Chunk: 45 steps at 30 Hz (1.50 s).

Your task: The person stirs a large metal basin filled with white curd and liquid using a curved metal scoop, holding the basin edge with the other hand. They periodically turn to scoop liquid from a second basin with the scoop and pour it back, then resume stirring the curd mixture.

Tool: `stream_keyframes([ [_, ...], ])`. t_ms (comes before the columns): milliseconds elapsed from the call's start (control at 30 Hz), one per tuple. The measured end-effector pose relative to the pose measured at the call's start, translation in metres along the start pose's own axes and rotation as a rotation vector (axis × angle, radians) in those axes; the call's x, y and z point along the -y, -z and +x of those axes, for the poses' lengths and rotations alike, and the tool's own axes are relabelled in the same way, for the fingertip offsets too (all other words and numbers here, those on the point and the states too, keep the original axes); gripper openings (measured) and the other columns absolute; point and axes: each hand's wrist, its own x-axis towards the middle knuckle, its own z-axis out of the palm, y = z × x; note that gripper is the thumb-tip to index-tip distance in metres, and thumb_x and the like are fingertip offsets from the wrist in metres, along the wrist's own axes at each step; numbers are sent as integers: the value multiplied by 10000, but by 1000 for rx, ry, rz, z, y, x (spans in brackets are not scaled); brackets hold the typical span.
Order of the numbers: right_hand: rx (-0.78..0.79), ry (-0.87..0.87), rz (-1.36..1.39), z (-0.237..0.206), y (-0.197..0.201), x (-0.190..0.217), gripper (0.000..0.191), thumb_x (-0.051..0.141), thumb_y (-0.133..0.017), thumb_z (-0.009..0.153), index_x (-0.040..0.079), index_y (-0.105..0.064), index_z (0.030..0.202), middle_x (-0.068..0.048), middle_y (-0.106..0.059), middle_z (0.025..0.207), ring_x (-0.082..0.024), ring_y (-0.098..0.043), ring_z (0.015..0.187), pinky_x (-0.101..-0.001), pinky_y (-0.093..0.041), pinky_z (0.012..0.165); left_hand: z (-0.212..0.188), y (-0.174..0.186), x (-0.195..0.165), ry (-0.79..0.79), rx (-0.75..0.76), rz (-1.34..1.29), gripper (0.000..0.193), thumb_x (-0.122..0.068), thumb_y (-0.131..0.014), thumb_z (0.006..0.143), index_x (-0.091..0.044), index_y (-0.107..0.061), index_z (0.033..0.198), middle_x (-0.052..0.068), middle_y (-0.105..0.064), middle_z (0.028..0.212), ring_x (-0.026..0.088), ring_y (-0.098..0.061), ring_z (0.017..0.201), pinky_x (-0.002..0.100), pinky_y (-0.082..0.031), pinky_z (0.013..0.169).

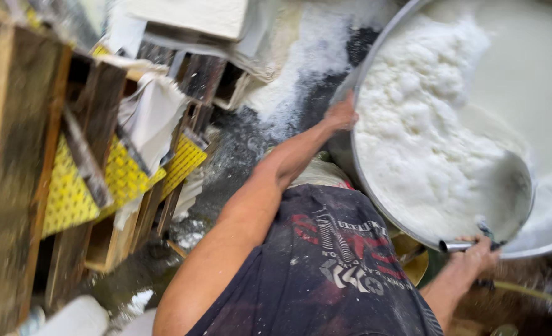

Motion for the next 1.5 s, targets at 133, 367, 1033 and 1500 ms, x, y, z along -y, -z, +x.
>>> stream_keyframes([
  [133, 156, -183, 385, 1, -7, -31, 147, 166, -660, 884, 66, -574, 819, -117, -625, 740, -293, -629, 686, -454, -575, 637, 9, -5, 9, -74, -25, -3, 857, -281, -647, 903, -3, -150, 1542, 336, -684, 1128, 489, -677, 1069, 532, -521, 967],
  [367, 183, -249, 595, 12, -79, -12, 128, 214, -643, 931, 128, -579, 861, -47, -565, 695, -228, -585, 627, -405, -534, 620, 0, -7, 6, -182, -99, -142, 735, -191, -655, 879, -95, -282, 1504, 299, -694, 1179, 510, -658, 1113, 527, -492, 1015],
  [1033, 585, -200, 308, 129, -325, 151, 145, 113, -655, 906, 36, -559, 984, -98, -594, 673, -227, -594, 505, -425, -547, 460, 0, -19, -22, 107, -212, -64, 850, -184, -632, 861, -109, -247, 1615, 260, -672, 1269, 421, -664, 1168, 454, -498, 1025],
  [1500, 584, 668, -778, 81, -307, 97, 949, 262, -658, 807, 44, -199, 1609, -312, -668, 1233, -450, -680, 1108, -474, -530, 1021, 0, -22, -19, 158, -204, 45, 902, -277, -661, 870, -122, -189, 1624, 323, -641, 1269, 490, -608, 1200, 510, -462, 1041],
])
